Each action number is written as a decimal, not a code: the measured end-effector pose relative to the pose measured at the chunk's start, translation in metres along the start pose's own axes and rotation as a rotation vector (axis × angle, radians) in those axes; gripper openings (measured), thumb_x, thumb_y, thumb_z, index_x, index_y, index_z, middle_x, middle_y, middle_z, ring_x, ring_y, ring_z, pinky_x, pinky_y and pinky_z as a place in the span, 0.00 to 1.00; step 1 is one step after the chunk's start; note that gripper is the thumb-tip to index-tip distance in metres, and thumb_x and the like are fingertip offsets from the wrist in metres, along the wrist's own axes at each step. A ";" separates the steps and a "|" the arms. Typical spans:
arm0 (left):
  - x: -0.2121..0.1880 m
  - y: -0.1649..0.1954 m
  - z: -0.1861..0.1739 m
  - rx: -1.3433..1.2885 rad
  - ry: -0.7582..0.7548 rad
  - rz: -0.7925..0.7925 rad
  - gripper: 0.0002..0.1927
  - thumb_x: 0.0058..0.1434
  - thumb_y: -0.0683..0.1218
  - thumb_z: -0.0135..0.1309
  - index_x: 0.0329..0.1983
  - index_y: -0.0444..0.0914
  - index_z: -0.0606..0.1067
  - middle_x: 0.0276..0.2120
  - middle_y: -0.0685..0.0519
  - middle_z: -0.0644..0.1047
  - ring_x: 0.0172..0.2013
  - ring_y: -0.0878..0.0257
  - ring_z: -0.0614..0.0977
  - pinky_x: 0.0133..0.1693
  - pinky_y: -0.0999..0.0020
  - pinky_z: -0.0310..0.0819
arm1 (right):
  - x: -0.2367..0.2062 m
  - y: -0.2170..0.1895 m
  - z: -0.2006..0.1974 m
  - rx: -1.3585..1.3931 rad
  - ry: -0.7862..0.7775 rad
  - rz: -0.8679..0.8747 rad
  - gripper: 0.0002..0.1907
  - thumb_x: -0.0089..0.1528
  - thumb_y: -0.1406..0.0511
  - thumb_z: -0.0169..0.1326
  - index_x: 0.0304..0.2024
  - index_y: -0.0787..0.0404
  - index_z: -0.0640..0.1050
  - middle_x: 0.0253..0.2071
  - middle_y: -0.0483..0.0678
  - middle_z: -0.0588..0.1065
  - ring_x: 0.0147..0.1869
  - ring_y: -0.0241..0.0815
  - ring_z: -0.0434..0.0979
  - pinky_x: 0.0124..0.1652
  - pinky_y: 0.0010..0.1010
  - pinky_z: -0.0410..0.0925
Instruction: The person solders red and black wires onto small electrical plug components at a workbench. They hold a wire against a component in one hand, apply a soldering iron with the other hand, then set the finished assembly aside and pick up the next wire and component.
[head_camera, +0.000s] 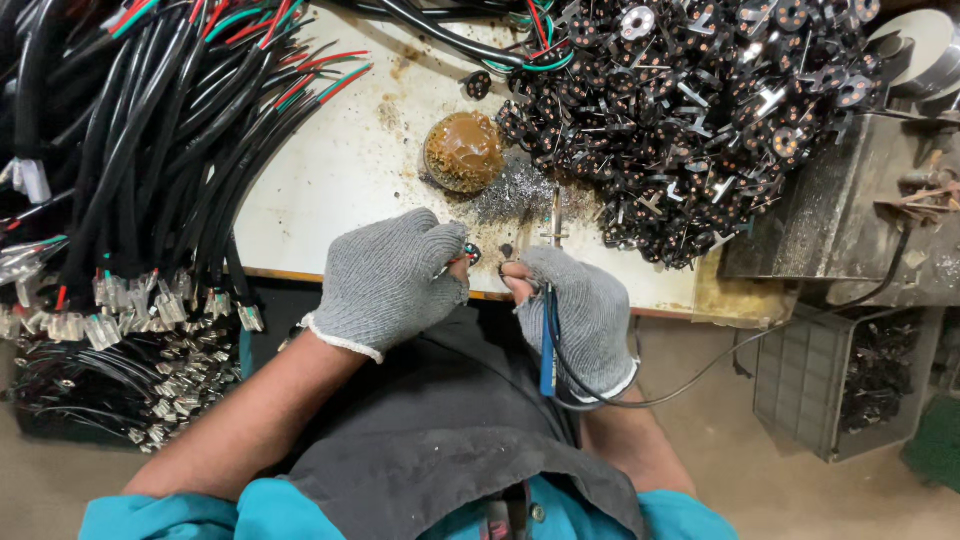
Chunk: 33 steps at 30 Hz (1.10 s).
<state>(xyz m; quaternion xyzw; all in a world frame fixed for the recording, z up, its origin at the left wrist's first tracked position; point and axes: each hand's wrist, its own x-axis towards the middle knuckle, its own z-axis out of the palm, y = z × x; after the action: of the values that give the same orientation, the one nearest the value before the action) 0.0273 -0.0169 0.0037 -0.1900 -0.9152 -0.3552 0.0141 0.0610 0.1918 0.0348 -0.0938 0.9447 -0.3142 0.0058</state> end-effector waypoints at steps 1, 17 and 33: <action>0.000 0.000 0.000 0.015 -0.006 0.001 0.07 0.54 0.49 0.61 0.29 0.43 0.75 0.26 0.50 0.74 0.26 0.49 0.79 0.27 0.53 0.71 | 0.001 0.000 0.000 -0.014 0.018 -0.023 0.09 0.59 0.66 0.65 0.41 0.57 0.80 0.35 0.47 0.81 0.37 0.50 0.83 0.39 0.36 0.73; 0.002 -0.001 -0.001 0.006 -0.041 -0.029 0.07 0.53 0.49 0.61 0.28 0.44 0.75 0.26 0.50 0.74 0.26 0.50 0.79 0.27 0.52 0.71 | 0.013 0.000 0.018 0.015 0.191 -0.187 0.08 0.64 0.67 0.63 0.43 0.59 0.78 0.40 0.48 0.82 0.41 0.49 0.84 0.44 0.36 0.75; 0.003 -0.002 -0.001 -0.015 -0.011 -0.026 0.06 0.52 0.48 0.60 0.29 0.44 0.75 0.26 0.50 0.74 0.26 0.49 0.79 0.27 0.52 0.71 | 0.014 0.000 0.019 -0.067 0.109 -0.088 0.11 0.57 0.67 0.66 0.42 0.55 0.80 0.36 0.47 0.81 0.39 0.50 0.83 0.41 0.37 0.74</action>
<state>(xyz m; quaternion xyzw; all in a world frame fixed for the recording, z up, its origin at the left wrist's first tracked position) 0.0239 -0.0182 0.0035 -0.1801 -0.9150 -0.3611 0.0028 0.0484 0.1777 0.0204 -0.1182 0.9486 -0.2868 -0.0628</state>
